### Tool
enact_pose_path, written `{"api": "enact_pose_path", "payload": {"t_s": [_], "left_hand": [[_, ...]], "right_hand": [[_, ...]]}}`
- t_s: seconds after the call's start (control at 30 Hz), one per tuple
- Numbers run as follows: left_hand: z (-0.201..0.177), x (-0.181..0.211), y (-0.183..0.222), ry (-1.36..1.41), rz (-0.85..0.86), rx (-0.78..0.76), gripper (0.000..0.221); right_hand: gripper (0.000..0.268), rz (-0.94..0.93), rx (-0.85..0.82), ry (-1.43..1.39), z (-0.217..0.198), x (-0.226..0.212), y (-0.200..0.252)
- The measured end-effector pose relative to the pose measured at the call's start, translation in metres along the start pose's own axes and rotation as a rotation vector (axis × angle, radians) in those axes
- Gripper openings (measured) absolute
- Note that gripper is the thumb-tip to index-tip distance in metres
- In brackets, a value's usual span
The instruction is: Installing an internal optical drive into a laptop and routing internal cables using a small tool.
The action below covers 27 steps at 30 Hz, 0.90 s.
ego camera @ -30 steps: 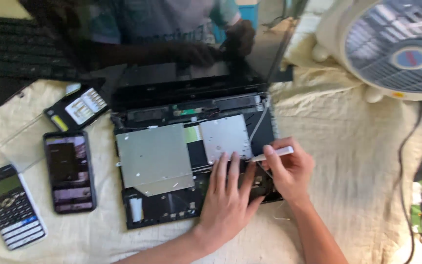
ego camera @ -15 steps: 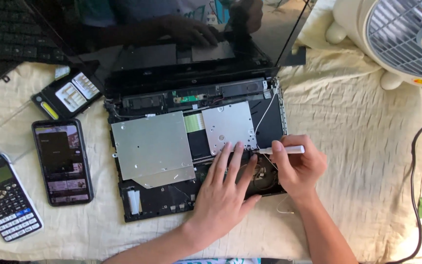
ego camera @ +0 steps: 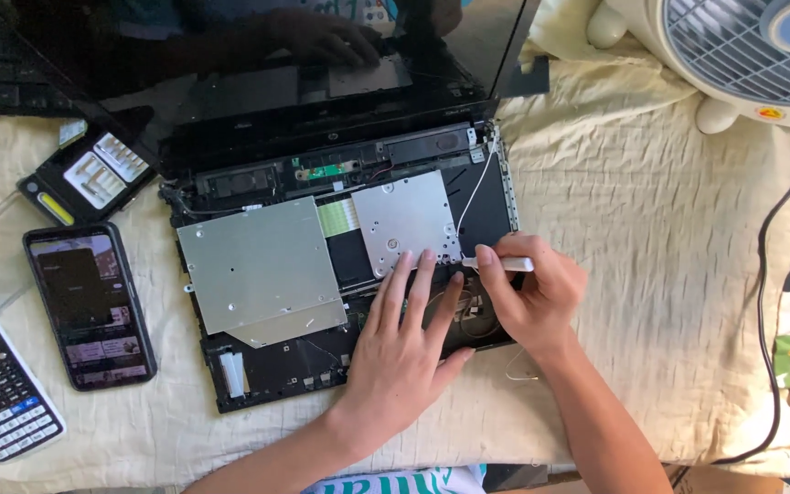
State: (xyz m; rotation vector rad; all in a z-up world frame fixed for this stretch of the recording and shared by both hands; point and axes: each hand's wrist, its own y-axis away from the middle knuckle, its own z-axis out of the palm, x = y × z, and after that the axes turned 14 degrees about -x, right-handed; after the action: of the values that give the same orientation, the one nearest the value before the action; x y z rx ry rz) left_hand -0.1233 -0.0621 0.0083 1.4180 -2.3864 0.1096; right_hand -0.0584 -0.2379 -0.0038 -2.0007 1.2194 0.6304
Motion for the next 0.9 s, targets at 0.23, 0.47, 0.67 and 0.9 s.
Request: {"api": "enact_pose_path", "payload": {"t_s": [0.23, 0.47, 0.67, 0.9], "left_hand": [[0.0001, 0.0002, 0.0009, -0.021, -0.003, 0.000, 0.080], [-0.0008, -0.0014, 0.0002, 0.000, 0.008, 0.010, 0.075], [0.0025, -0.0026, 0.0010, -0.011, 0.016, 0.033, 0.076], [0.0031, -0.0030, 0.0020, 0.025, 0.034, 0.071, 0.074]], "right_hand": [[0.016, 0.006, -0.005, 0.018, 0.0015, 0.0000, -0.0005], [0.015, -0.002, -0.012, 0.047, 0.0017, 0.0008, 0.0003], [0.016, -0.035, 0.018, 0.104, 0.0023, 0.0010, 0.0011], [0.018, -0.006, 0.027, 0.158, 0.0031, 0.0034, 0.0054]]}}
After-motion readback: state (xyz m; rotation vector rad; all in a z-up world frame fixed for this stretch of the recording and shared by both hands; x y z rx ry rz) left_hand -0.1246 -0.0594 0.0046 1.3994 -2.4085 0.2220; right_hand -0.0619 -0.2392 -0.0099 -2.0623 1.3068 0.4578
